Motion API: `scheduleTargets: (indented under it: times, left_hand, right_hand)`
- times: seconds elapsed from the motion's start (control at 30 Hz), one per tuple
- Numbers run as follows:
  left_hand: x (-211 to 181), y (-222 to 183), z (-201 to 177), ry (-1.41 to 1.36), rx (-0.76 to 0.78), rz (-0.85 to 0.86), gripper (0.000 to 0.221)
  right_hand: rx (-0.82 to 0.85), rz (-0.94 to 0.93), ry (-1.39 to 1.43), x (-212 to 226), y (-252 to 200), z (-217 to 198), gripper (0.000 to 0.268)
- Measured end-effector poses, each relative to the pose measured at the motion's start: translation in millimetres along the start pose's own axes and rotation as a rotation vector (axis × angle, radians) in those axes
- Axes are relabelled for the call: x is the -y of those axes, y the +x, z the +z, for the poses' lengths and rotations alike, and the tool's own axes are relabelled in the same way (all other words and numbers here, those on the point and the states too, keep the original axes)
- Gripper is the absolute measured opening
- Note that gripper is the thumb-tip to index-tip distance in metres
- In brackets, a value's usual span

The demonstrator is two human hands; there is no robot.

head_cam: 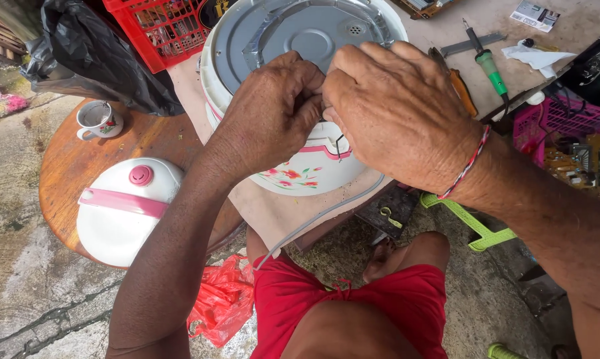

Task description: Disassembling and inspecting the internal components of a rice cooker for repair, including removing screws and checking wiring.

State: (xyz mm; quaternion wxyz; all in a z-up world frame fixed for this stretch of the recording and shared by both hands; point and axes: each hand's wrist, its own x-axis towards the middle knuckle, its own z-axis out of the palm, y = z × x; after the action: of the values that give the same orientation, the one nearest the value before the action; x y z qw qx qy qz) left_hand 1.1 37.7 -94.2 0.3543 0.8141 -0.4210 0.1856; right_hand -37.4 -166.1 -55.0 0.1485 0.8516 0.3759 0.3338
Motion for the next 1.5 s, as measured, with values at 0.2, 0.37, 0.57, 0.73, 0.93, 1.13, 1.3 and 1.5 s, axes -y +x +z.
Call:
scheduleTargets:
  times: [0.2, 0.37, 0.57, 0.73, 0.93, 1.13, 1.3, 1.5]
  left_hand:
    - [-2, -4, 0, 0.012, 0.003, -0.048, 0.019]
    - [-5, -4, -2, -0.050, -0.024, 0.018, 0.025]
    - [-5, -5, 1, -0.038, -0.031, 0.024, 0.023]
    - [-7, -5, -4, -0.014, 0.001, -0.016, 0.021]
    - [-11, 1, -6, 0.026, 0.067, 0.018, 0.032]
    - [-15, 10, -5, 0.003, 0.110, -0.075, 0.016]
    - [-9, 6, -3, -0.020, 0.070, 0.008, 0.012]
    - [-8, 4, -7, -0.039, 0.106, 0.053, 0.015]
  right_hand:
    - [0.151, 0.179, 0.493, -12, -9, -8, 0.018]
    - [0.103, 0.199, 0.695, -10, -3, -1, 0.022]
    - [0.136, 0.338, 0.851, -4, 0, 1, 0.021]
    - [0.035, 0.467, 0.863, -14, -27, -9, 0.028]
    - [-0.127, 0.464, 0.821, 19, -63, -11, 0.005]
    - [-0.283, 0.417, 0.554, 55, -65, 4, 0.037]
    - [-0.325, 0.430, 0.329, 65, -58, 14, 0.029]
    - [-0.350, 0.465, 0.466, 61, -72, 10, 0.006]
